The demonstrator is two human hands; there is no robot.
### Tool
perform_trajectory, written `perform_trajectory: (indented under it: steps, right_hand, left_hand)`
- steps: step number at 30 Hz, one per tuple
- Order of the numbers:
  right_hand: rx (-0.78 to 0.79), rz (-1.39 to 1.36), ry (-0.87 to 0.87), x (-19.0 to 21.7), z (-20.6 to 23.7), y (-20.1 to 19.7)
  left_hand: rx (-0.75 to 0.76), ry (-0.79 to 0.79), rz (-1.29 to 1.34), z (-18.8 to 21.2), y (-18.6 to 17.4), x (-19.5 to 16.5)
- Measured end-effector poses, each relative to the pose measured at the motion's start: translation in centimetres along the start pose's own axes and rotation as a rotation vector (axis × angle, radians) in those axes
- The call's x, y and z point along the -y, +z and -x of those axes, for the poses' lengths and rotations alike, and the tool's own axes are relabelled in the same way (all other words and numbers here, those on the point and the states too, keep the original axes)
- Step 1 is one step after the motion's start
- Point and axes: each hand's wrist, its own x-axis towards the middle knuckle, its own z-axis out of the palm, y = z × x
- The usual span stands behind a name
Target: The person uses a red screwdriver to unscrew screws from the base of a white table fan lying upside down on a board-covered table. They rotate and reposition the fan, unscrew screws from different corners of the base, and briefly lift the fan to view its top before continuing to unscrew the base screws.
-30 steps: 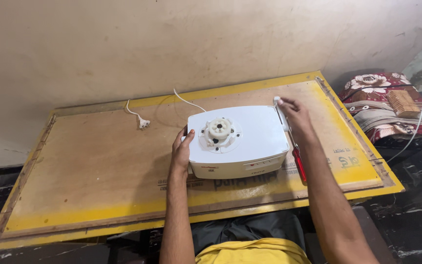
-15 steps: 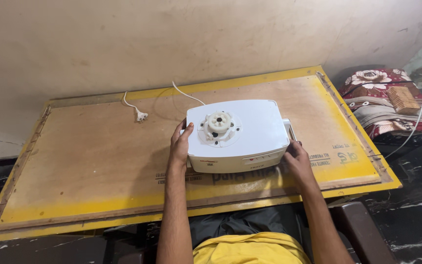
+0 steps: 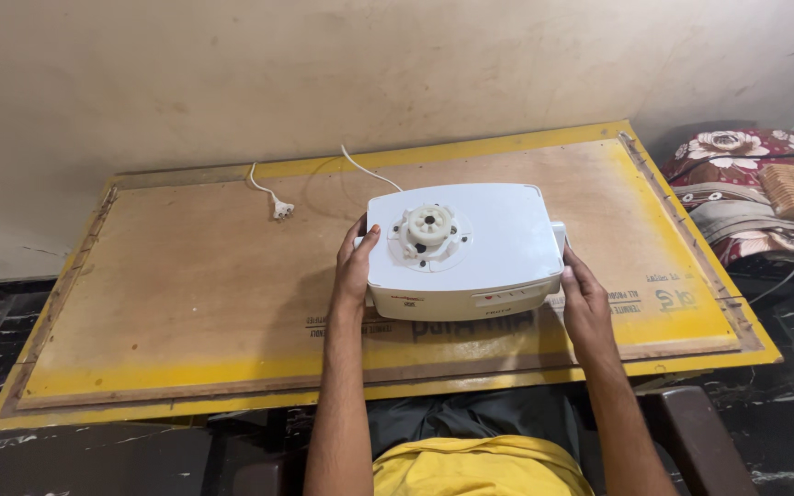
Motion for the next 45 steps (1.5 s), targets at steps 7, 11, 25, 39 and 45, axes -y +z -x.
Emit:
perform_trajectory:
  steps: [7, 11, 25, 39, 45]
  right_hand:
    - [0.011, -0.132, 0.101, 0.6, -2.3, 0.1]
    - [0.043, -0.157, 0.062, 0.8, -2.7, 0.1]
    - [-0.017, -0.037, 0.344, 1.9, -1.4, 0.7]
    - [0.106, -0.237, 0.300, -0.3, 0.4, 0.6]
    - [0.067, -0.160, 0.339, 0.1, 0.6, 0.7]
  left_hand:
    - [0.074, 0.057, 0.038, 0.6, 0.0, -0.3]
    - [0.048, 0.006, 0.017, 0.8, 0.2, -0.7]
    - [-0.035, -0.216, -0.178, 1.1, 0.3, -2.2]
    - [-0.162, -0.054, -0.042, 8.8, -1.2, 3.8]
    - [-0.153, -0.052, 0.057, 8.4, -1.1, 3.3]
